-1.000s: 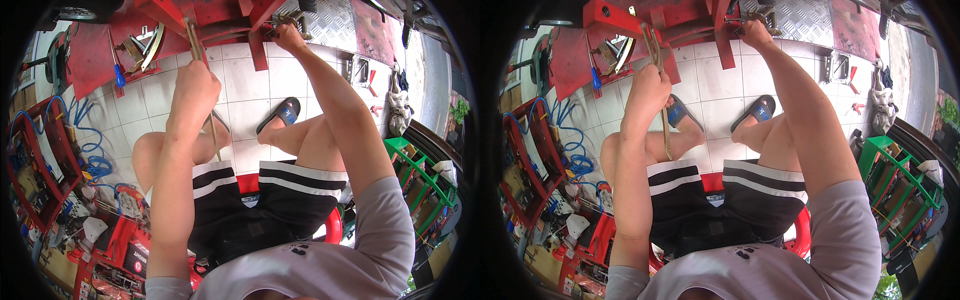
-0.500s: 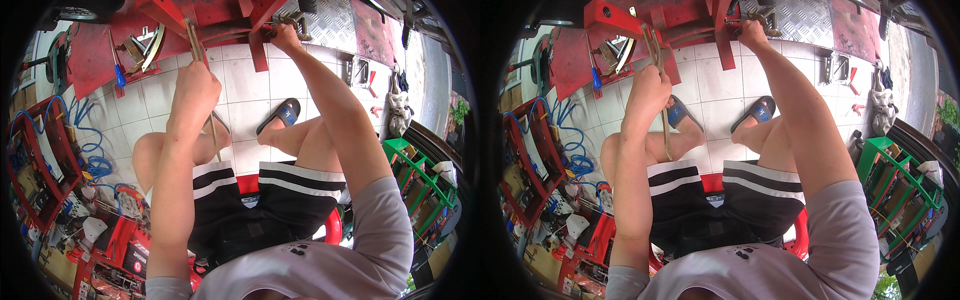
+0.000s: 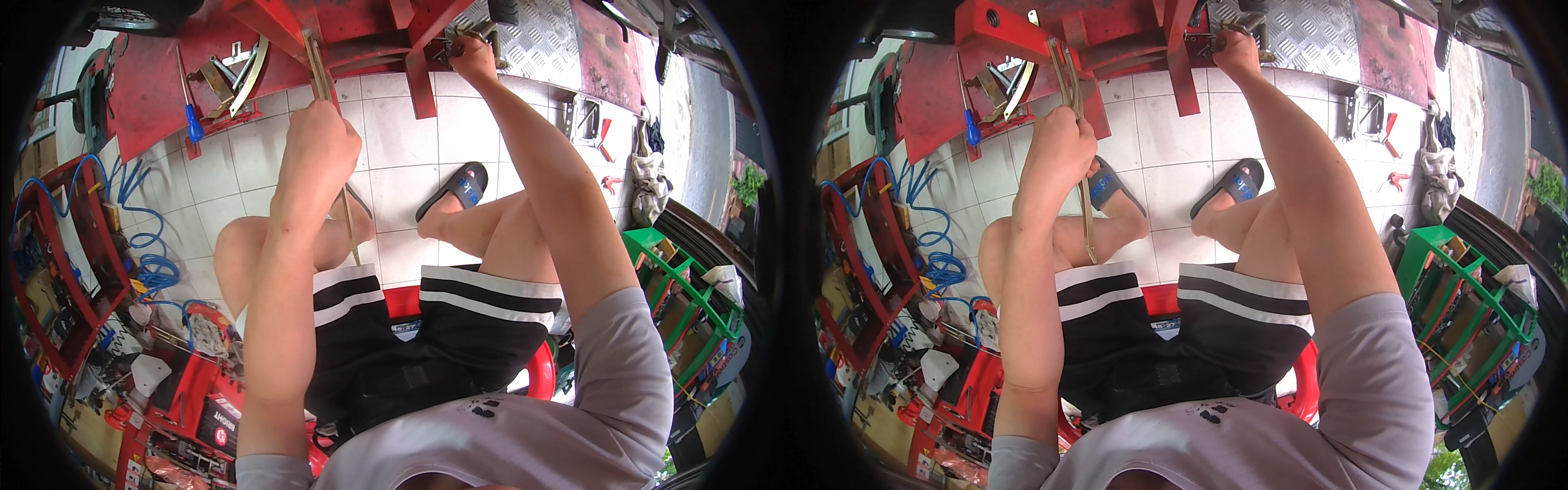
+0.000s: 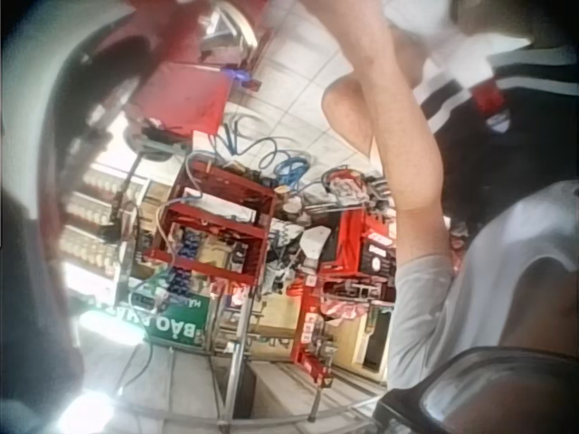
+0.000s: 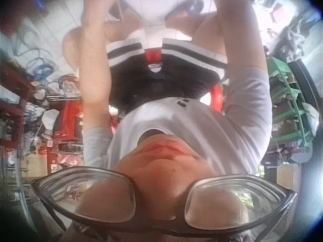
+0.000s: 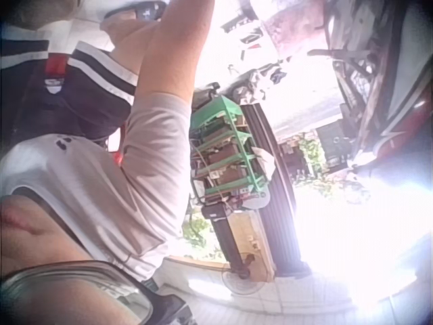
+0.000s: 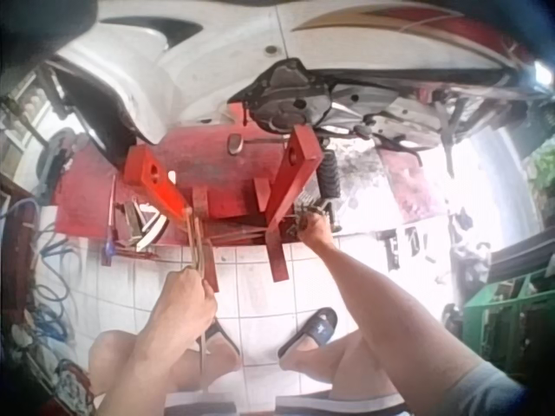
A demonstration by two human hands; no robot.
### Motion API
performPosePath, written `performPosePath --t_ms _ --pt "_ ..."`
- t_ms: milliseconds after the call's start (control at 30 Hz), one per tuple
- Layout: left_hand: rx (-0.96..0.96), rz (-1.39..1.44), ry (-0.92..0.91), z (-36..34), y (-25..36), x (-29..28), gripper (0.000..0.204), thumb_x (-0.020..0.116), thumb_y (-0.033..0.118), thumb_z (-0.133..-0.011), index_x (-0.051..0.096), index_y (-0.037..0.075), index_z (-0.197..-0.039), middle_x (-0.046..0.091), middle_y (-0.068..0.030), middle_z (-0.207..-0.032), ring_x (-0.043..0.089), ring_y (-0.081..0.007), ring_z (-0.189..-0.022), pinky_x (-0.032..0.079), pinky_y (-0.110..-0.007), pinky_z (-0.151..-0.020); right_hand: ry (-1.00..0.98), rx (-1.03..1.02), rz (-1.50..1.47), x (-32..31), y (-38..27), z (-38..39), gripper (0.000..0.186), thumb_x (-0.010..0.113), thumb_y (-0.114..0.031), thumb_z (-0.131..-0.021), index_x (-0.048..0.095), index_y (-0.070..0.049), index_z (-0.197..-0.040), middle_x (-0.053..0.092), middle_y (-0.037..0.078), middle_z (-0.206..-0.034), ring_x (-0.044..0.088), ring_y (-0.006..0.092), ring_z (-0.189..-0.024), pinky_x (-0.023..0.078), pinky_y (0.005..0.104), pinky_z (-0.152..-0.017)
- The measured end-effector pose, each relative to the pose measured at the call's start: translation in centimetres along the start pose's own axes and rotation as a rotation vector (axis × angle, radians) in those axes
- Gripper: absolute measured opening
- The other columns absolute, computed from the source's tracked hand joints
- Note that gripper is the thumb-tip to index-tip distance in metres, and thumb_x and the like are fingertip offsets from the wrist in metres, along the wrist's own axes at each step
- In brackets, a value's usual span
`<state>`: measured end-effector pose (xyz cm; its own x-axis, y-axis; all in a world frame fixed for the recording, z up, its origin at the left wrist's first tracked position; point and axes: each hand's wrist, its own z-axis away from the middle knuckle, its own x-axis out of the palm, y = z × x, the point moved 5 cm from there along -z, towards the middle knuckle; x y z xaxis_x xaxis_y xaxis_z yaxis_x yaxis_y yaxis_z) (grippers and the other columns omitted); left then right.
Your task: The person sits on a red chair in a workshop and works on a scooter elevated on a red stand. They handle curved metal brake shoes and a brake spring, using their hands to assemble and adjust the components on the scooter's brake assembly.
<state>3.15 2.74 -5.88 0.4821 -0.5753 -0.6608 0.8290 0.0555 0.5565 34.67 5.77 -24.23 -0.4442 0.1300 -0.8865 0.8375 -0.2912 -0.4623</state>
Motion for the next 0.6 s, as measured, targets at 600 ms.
performPosePath --t_ms 600 --pt "0.011 0.009 -0.008 0.0 0.4 0.0 0.026 0.045 0.006 -0.093 0.051 -0.013 -0.077 0.058 -0.0176 -0.06 0.065 -0.0249 -0.05 0.051 -0.036 -0.045 0.023 0.017 -0.002 0.1 2.1 0.8 0.025 0.063 -0.011 -0.07 0.072 -0.011 -0.094 0.071 0.013 -0.085 0.068 0.0319 -0.083 0.055 0.0401 -0.078"
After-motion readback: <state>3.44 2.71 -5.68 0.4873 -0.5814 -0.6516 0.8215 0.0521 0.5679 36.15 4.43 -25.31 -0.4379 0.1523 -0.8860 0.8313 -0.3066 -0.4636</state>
